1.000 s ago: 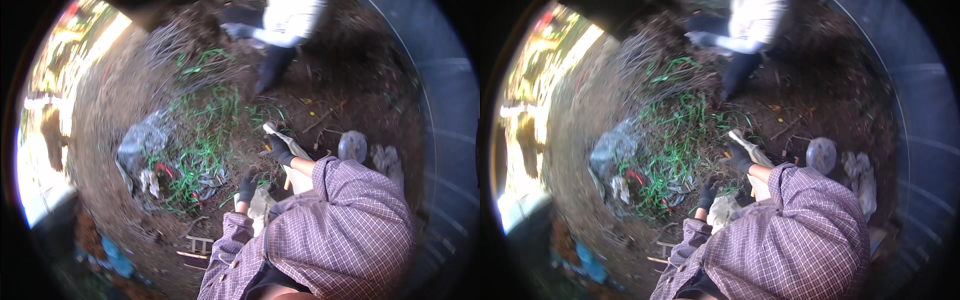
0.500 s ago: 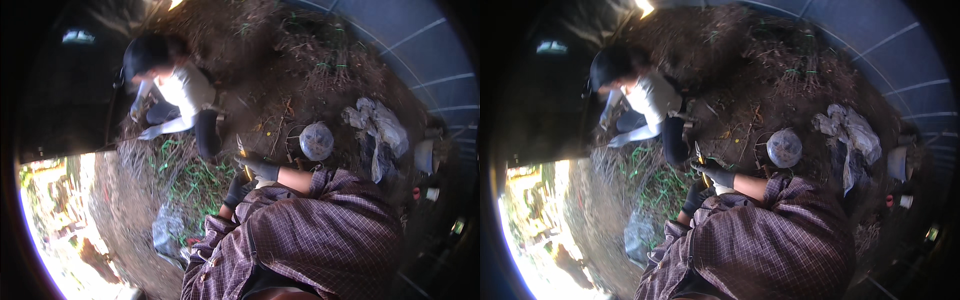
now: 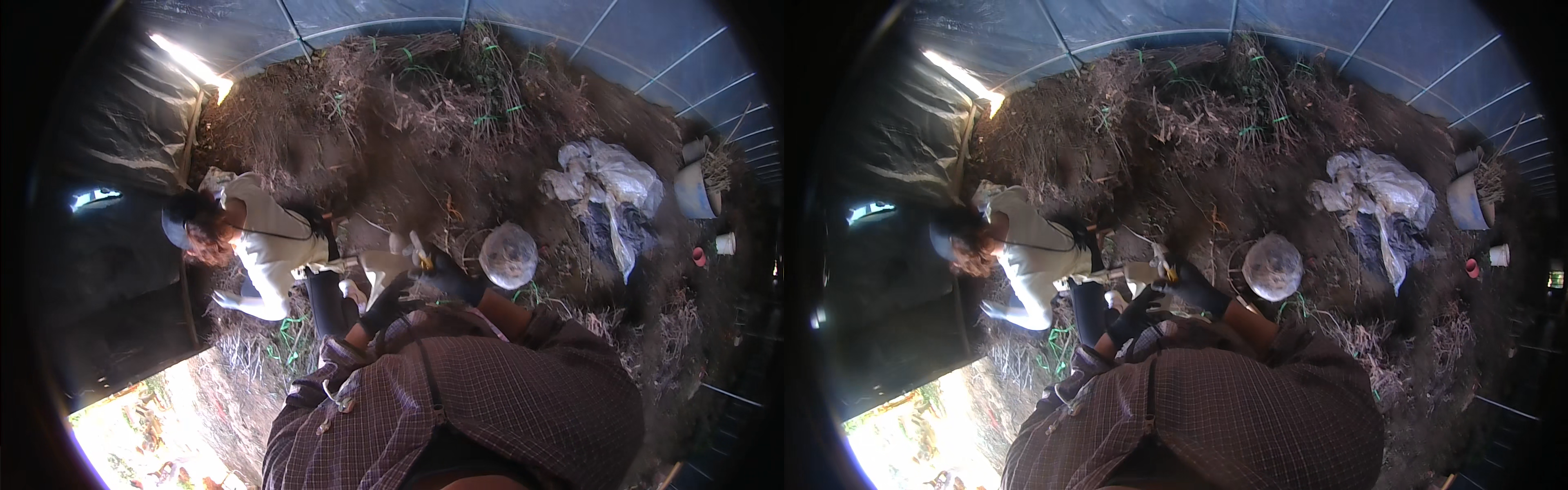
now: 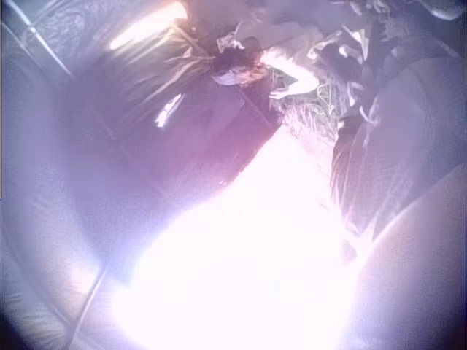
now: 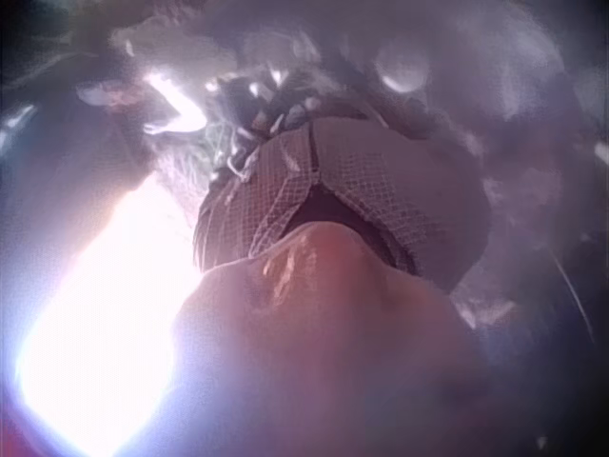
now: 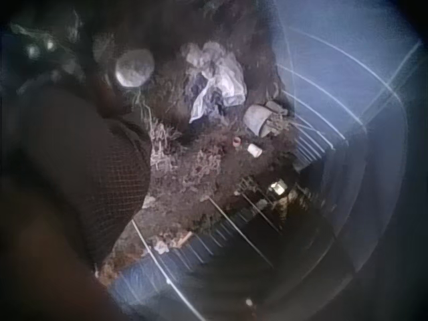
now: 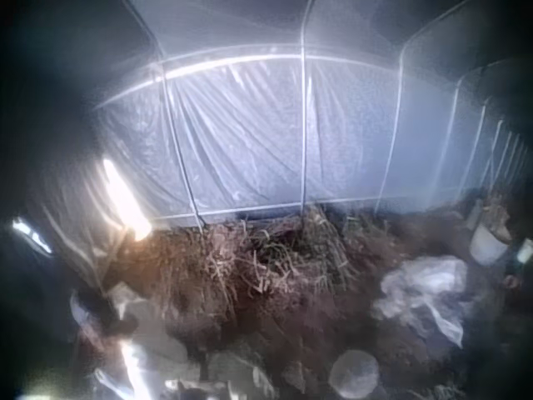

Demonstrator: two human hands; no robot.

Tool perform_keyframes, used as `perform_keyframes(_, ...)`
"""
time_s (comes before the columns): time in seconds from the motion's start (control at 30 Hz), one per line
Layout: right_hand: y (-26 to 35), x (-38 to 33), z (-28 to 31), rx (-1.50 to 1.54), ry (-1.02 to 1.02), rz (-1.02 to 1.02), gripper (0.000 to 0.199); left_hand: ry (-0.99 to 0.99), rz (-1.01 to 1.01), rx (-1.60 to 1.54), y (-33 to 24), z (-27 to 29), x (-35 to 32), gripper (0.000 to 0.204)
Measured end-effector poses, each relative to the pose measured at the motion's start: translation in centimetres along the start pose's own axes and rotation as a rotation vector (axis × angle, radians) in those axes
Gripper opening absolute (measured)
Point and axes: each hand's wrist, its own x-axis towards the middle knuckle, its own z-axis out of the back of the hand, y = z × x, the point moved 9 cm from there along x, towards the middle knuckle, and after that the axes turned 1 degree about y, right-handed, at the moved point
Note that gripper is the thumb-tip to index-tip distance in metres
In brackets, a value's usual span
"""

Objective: The person sits on the ground and uses pruning shears to cut small branches from a large pile of brush. They repeatedly pick up branches, trim them, and place the cut pieces aside.

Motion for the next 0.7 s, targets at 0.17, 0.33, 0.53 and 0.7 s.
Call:
perform_keyframes(0.17, 3.0, 9.2, -0.9, -0.749, 0.079, 0.441, 0.047, -0.045, -0.1, 0.132, -5.3, 3.3, 8.4, 0.047)
perform_keyframes(0.33, 10.7, 17.1, -2.5, -1.003, 0.329, 0.099, 0.065, -0.162, -0.339, -0.176, -11.4, 9.5, 14.6, 0.032)
perform_keyframes(0.53, 20.2, 23.3, 13.5, -0.983, -0.132, 0.047, 0.06, -0.266, -0.19, 0.003, -20.0, 12.4, 25.6, 0.014)
perform_keyframes(0.7, 23.9, 34.0, 30.2, -1.206, -0.188, 0.089, 0.058, -0.431, -0.064, 0.21, -25.4, 16.1, 33.6, 0.016)
